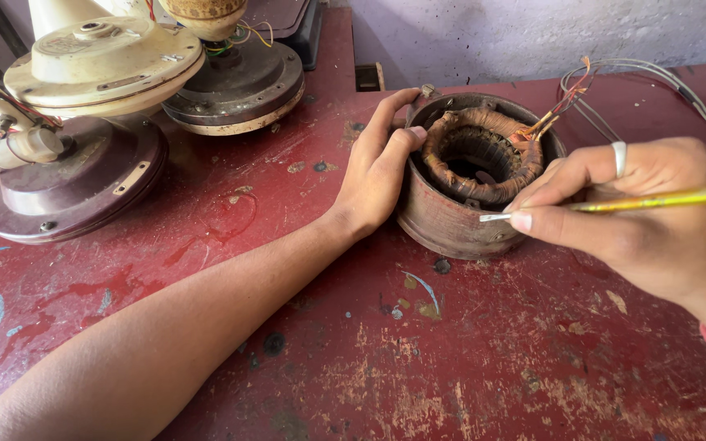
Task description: The person uses a yellow-handled screwdriver to scrape and clean the inner surface of a cylindrical motor stator. The person holds the stator steady with the left hand while scraping with the right hand. The work is performed on a red workbench with other motor parts visible in the background.
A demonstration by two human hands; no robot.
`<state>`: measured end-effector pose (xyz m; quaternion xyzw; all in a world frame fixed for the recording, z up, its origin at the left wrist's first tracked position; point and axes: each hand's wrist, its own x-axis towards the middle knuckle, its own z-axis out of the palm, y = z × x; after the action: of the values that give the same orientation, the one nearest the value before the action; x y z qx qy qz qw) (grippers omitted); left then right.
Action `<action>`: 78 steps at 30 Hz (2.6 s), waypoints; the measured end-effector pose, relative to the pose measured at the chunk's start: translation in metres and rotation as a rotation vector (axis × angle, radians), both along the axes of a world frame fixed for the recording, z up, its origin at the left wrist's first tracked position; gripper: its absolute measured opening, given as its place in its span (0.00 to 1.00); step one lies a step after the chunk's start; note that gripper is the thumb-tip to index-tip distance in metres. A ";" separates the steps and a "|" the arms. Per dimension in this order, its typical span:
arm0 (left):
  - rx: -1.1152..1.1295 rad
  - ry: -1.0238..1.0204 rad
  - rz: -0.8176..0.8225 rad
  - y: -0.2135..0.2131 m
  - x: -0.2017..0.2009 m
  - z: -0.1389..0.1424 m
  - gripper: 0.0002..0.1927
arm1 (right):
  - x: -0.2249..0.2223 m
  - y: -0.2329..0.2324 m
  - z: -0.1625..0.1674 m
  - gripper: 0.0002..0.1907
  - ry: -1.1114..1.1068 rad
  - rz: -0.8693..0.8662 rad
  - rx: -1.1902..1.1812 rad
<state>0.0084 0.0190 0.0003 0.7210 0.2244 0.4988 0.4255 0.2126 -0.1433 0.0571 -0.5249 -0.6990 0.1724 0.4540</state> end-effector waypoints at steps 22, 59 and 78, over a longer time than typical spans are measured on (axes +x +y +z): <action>0.028 0.009 0.009 0.000 0.000 0.001 0.29 | -0.006 -0.002 0.002 0.03 -0.003 0.036 0.098; 0.075 -0.005 0.037 0.001 0.001 -0.001 0.28 | 0.137 0.047 -0.014 0.07 0.480 0.228 -0.006; -0.156 0.013 -0.274 0.002 0.000 0.003 0.42 | 0.086 0.040 -0.006 0.09 0.389 0.061 -0.170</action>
<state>0.0085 0.0210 0.0034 0.7127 0.1647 0.4124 0.5431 0.2982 -0.1035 0.0511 -0.4970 -0.5967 0.3424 0.5288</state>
